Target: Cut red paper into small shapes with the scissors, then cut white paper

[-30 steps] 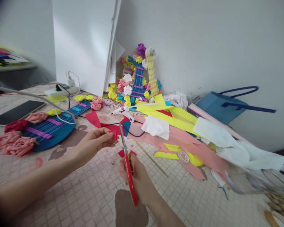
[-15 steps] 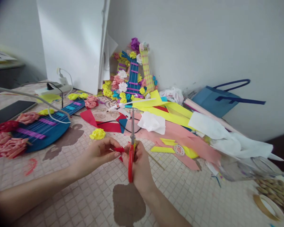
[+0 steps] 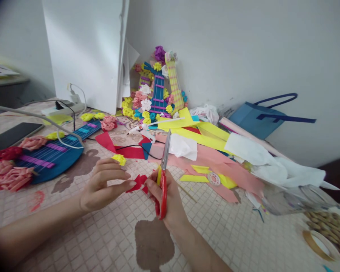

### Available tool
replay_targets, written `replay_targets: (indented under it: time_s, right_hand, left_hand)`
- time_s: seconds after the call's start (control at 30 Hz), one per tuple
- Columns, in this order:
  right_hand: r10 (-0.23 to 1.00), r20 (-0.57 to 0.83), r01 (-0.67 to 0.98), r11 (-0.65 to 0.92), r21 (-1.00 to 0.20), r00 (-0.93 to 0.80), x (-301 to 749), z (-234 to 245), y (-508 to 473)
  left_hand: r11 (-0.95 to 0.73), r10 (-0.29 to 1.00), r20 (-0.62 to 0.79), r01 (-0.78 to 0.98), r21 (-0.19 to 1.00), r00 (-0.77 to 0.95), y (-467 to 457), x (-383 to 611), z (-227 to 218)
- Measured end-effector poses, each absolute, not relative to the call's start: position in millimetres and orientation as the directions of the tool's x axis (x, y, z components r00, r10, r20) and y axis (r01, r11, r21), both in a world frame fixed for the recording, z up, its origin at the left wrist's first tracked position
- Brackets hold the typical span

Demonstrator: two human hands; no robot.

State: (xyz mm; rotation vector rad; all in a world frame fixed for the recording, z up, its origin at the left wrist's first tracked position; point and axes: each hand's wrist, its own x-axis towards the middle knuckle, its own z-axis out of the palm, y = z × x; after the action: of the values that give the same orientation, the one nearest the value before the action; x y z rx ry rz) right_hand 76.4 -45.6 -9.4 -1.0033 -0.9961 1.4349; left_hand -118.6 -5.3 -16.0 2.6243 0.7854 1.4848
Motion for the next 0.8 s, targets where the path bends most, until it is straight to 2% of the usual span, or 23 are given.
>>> replay_targets:
  time_s: [0.2,0.27,0.33,0.4,0.47,0.53,0.7,0.8]
  right_hand:
    - [0.998,0.003,-0.222,-0.01,-0.975,-0.056,77,-7,-47]
    - [0.998,0.034,-0.179,0.026,-0.984,-0.046,76,-3,-48]
    - [0.999,0.043,-0.135,0.038,-0.99,-0.033,74,0,-49]
    - [0.999,0.038,-0.114,0.035,-0.993,-0.028,72,2,-49]
    - [0.999,0.024,-0.092,0.022,-0.996,-0.022,70,2,-49]
    - [1.0,0.004,-0.067,0.004,-0.998,-0.005,69,1,-48]
    - [0.999,-0.033,-0.106,-0.035,-0.994,-0.014,70,1,-46]
    - [0.998,-0.04,-0.106,-0.045,-0.993,-0.049,72,1,-47]
  left_hand:
    - [-0.832,0.551,0.732,0.324,0.45,0.399,-10,-113,-9]
    - [-0.752,0.657,0.675,0.226,0.619,0.334,-14,-104,-5]
    - [-0.475,0.86,0.431,0.119,0.872,0.274,-16,-95,-4]
    - [-0.165,0.94,0.165,-0.027,0.986,0.297,-18,-88,-5]
    - [0.036,0.943,0.006,-0.12,0.992,0.334,-19,-83,-7]
    - [0.124,0.932,-0.06,-0.157,0.98,0.358,-19,-82,-8]
    - [0.191,0.897,-0.119,-0.13,0.973,0.426,-19,-84,-6]
    - [0.177,0.907,-0.125,-0.096,0.979,0.402,-16,-87,-4]
